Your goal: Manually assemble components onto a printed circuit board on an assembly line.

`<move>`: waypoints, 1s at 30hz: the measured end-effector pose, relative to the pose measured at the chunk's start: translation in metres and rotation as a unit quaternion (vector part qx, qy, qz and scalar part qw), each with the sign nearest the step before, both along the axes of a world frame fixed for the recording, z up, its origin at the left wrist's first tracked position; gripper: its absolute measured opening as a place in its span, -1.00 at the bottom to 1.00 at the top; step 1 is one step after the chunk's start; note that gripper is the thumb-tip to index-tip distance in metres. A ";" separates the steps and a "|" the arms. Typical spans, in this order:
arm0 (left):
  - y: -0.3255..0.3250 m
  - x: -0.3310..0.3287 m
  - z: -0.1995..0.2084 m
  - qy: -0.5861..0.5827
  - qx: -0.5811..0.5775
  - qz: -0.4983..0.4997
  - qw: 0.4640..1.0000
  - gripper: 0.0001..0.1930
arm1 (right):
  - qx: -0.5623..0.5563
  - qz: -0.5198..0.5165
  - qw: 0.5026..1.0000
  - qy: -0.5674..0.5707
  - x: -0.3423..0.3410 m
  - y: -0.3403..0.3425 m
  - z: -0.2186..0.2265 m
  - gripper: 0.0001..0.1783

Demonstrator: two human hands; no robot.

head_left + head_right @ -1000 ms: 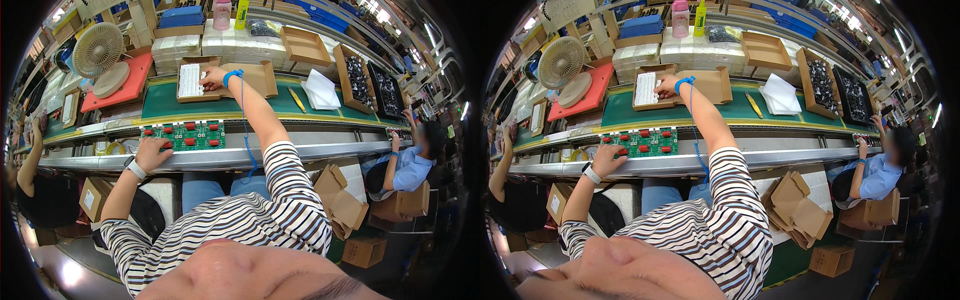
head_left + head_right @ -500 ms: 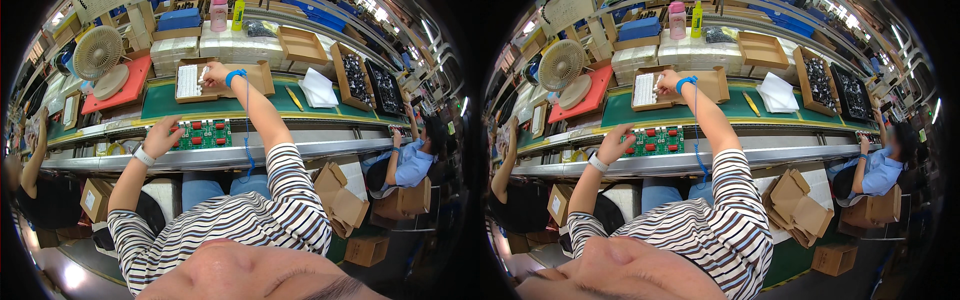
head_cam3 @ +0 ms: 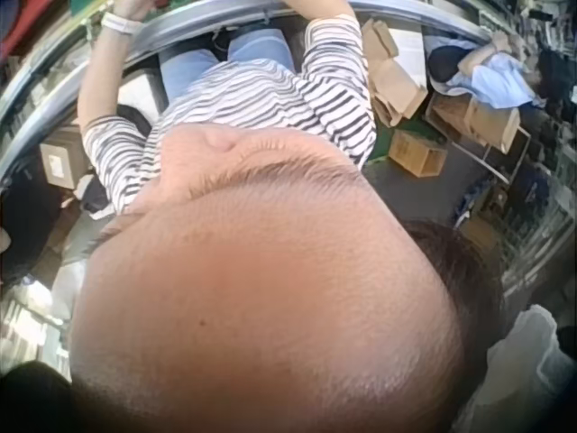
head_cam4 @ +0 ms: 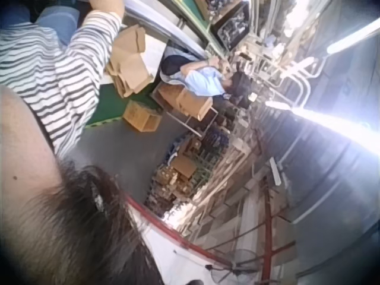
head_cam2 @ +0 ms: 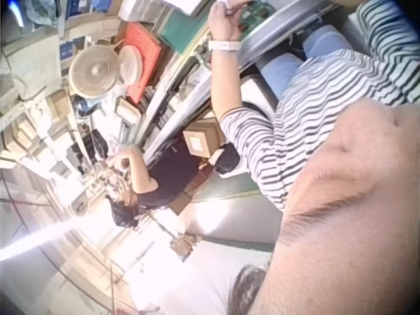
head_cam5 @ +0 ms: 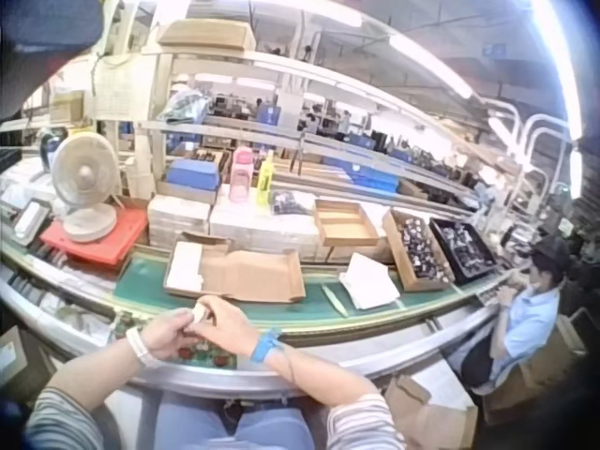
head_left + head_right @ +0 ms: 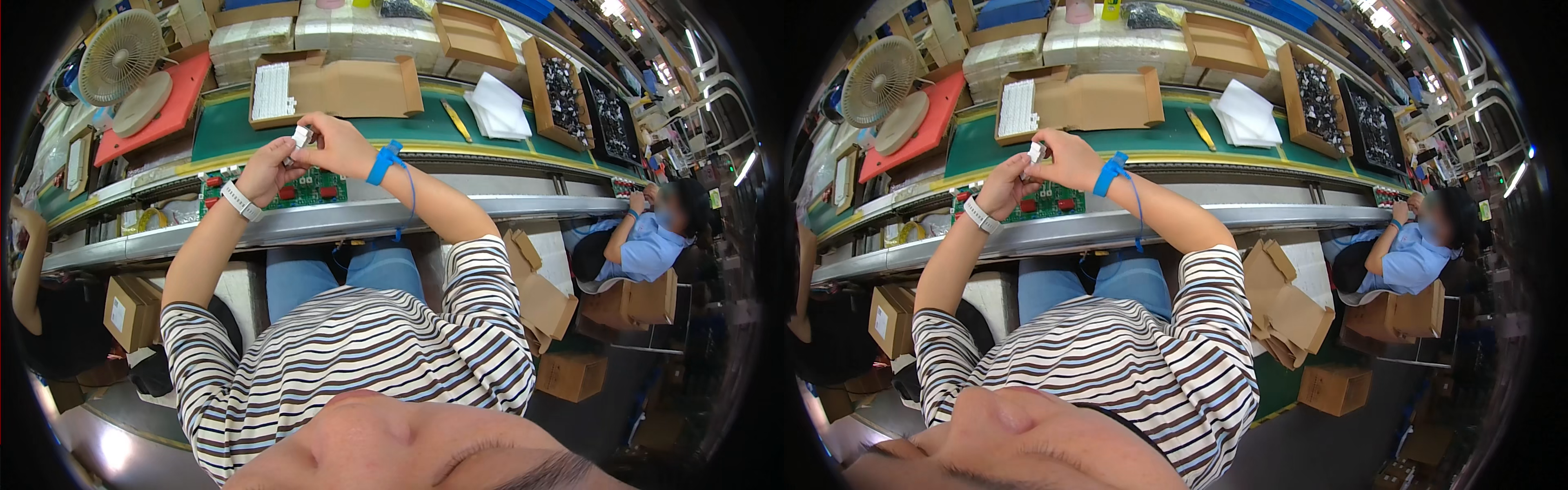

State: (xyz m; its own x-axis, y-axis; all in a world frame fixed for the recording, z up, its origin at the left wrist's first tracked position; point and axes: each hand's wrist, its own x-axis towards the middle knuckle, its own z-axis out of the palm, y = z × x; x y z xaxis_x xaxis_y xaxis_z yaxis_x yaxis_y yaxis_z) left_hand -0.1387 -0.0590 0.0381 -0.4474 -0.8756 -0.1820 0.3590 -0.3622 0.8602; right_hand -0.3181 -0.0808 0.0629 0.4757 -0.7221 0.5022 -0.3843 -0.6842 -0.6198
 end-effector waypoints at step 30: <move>0.022 -0.002 0.007 -0.386 -0.208 -0.121 0.891 -0.76 | 0.193 -0.011 0.937 0.292 -0.053 0.029 -0.033 -0.63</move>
State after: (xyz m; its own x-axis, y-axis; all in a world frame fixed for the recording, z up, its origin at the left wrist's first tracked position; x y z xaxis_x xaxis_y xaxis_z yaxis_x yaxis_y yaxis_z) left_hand -0.1405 -0.0373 0.0455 -0.5143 -0.8339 -0.2001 -0.4430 0.0585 0.8946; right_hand -0.3710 -0.0516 0.0299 0.5715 -0.8087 -0.1393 -0.7460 -0.4413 -0.4987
